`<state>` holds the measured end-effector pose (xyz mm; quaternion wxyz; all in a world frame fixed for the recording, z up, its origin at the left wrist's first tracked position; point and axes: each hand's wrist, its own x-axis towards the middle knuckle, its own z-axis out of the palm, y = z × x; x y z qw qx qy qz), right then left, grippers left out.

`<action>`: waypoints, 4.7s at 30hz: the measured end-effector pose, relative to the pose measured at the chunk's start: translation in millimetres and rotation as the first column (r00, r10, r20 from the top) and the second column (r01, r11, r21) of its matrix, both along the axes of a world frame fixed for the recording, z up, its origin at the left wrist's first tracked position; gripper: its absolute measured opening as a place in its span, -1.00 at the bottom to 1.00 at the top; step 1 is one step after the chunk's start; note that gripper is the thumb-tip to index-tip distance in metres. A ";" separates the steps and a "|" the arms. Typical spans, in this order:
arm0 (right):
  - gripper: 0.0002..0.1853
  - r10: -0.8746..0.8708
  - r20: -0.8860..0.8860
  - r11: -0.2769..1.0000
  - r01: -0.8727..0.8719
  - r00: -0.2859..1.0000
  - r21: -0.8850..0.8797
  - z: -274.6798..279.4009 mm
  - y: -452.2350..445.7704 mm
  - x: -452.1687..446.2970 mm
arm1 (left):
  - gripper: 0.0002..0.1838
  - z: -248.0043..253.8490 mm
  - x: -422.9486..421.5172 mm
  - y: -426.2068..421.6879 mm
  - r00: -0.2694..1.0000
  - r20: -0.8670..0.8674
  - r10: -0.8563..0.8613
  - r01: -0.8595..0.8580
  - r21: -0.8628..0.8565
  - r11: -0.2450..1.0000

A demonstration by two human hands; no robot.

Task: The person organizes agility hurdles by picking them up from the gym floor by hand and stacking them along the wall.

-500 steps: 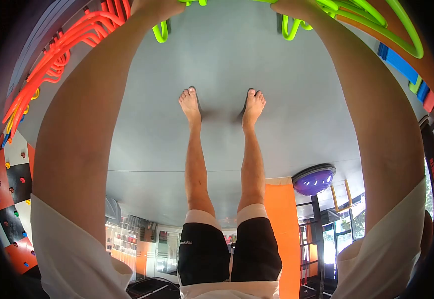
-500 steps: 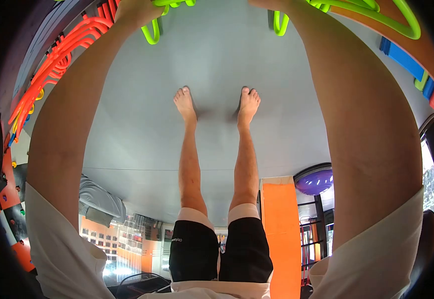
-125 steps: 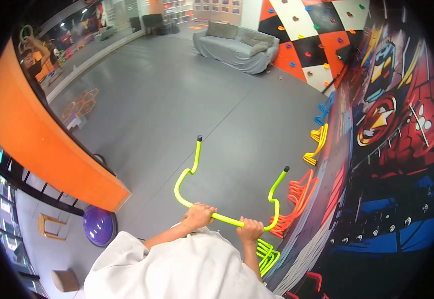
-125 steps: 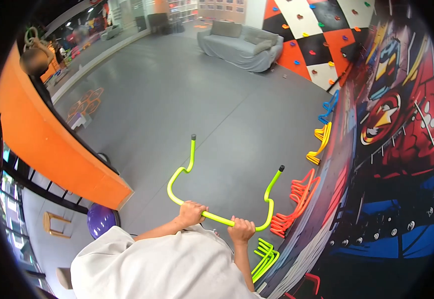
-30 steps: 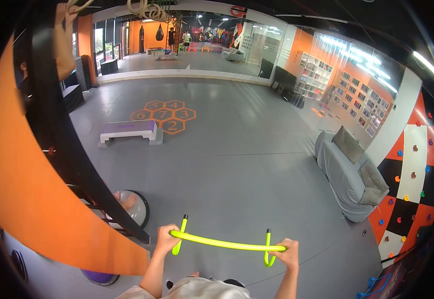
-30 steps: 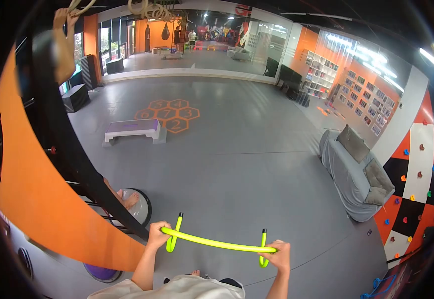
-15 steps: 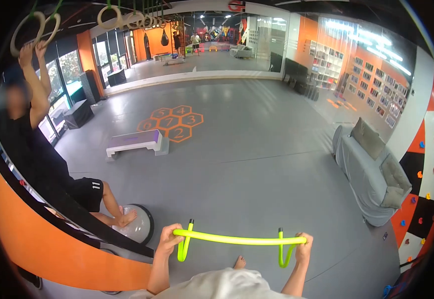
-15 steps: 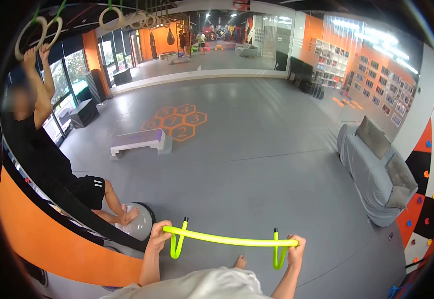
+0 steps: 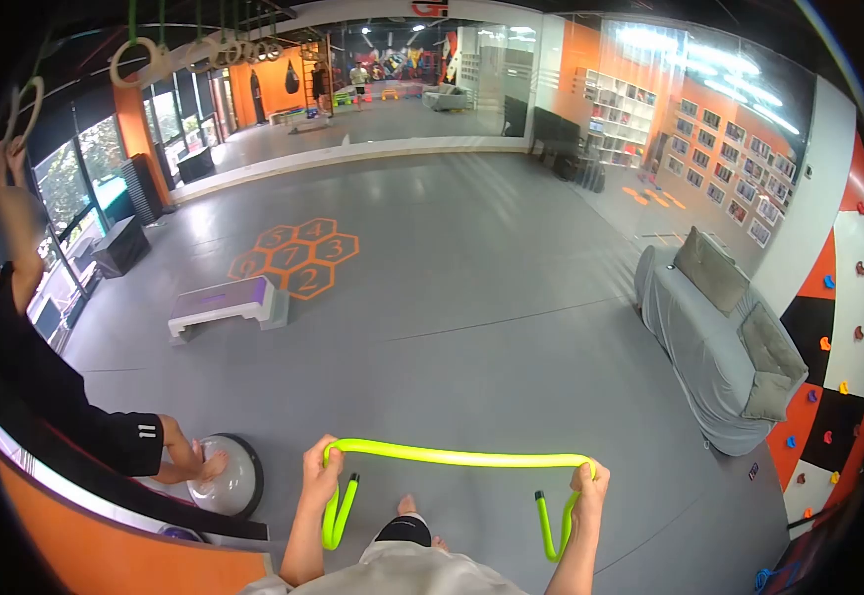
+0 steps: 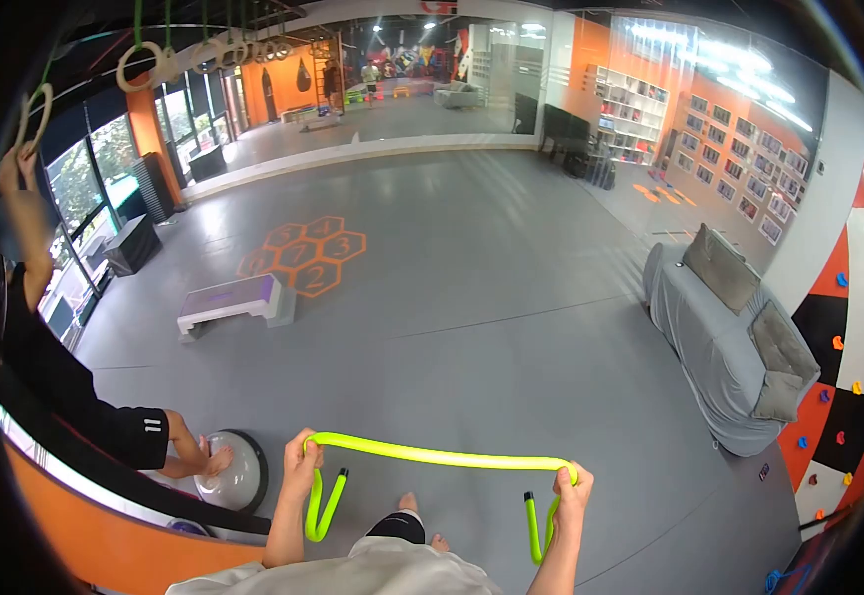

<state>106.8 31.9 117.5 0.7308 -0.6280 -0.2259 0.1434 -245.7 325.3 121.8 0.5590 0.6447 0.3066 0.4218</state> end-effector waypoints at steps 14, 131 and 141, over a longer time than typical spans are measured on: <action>-0.41 -0.127 -0.057 0.868 0.082 0.990 -0.490 48.2 72.5 173.5 | -0.59 -24.7 233.0 113.0 0.956 -0.283 0.081 -0.056 0.095 0.994; -0.53 0.814 -0.145 0.091 -0.370 0.563 -0.925 -426.1 1196.5 1163.8 | -0.78 -281.5 1061.9 903.5 0.887 -0.436 0.156 -0.302 -0.291 0.908; -0.62 0.976 -0.188 -0.002 -0.855 0.112 -0.519 -184.9 1284.5 761.1 | -0.83 181.8 825.8 690.7 0.667 -0.174 0.724 -0.425 0.708 0.563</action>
